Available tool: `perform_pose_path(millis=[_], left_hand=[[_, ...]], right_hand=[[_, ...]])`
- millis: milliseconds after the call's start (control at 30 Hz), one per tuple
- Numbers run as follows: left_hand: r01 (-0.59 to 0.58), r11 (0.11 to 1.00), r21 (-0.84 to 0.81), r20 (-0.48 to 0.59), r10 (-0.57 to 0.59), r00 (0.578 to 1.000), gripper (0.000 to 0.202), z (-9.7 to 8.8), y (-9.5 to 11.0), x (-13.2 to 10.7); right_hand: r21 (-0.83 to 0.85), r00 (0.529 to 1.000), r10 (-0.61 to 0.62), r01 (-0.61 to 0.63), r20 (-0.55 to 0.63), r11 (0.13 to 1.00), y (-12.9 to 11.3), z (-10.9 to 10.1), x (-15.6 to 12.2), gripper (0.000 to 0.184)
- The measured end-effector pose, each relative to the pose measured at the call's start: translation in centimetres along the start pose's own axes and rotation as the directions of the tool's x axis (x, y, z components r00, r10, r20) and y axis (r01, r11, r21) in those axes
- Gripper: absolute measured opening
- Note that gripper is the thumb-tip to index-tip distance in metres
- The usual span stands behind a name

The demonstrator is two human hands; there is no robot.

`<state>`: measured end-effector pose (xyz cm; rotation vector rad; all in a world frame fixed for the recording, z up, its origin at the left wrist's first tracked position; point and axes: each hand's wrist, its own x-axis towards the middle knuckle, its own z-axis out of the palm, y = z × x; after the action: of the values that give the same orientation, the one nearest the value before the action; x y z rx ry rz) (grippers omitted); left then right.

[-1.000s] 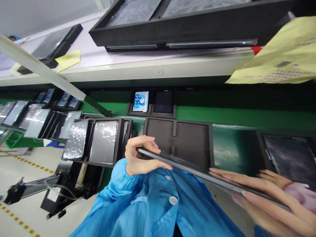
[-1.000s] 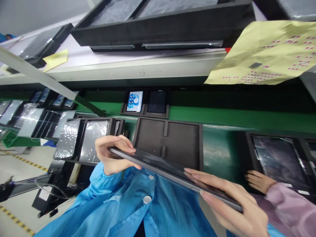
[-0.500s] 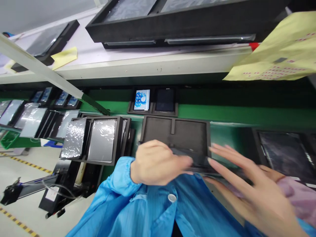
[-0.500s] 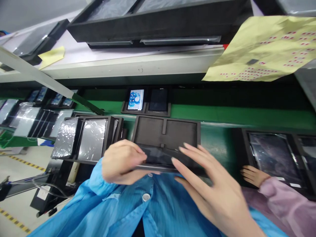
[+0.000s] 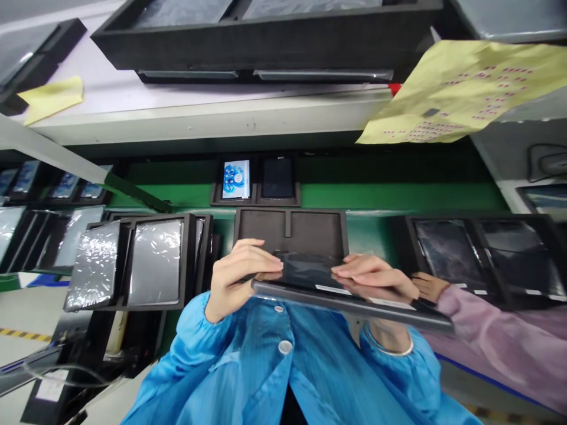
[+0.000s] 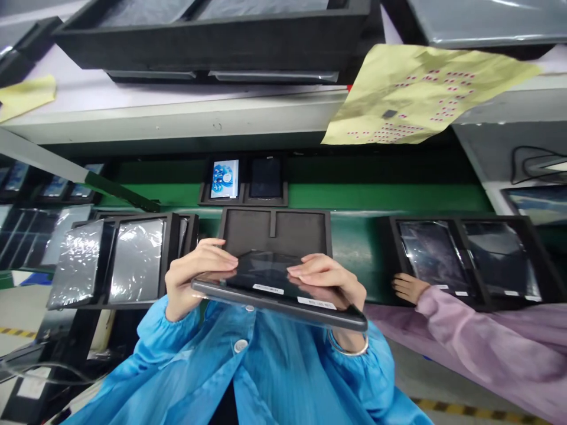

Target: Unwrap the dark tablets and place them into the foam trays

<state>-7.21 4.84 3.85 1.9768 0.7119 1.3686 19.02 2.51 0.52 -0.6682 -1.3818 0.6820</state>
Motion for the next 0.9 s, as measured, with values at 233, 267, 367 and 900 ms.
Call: perform_pose_path(millis=[233, 267, 367, 900], left_hand=[[-0.040, 0.998, 0.049, -0.031, 0.041, 0.999, 0.018, 0.9, -0.3, -0.2], [-0.032, 0.999, 0.044, -0.036, 0.034, 0.999, 0.017, 0.9, -0.4, -0.3], [-0.018, 0.999, 0.034, -0.044, 0.019, 0.999, 0.015, 1.0, -0.9, -0.6], [-0.370, 0.841, 0.395, 0.201, 0.314, 0.928, 0.009, 1.0, 5.5, 2.1]], right_hand=[[0.027, 0.991, 0.009, -0.005, -0.137, 1.000, 0.8, 1.2, -0.5, 0.011], [0.024, 0.994, -0.001, 0.003, -0.110, 1.000, 1.0, 0.9, -0.6, 0.014], [0.013, 0.999, -0.034, 0.034, 0.003, 0.999, 1.5, -0.2, -0.7, 0.025], [-0.186, 0.986, -0.099, 0.123, 0.134, 0.975, -1.5, -0.5, 0.1, 0.019]])
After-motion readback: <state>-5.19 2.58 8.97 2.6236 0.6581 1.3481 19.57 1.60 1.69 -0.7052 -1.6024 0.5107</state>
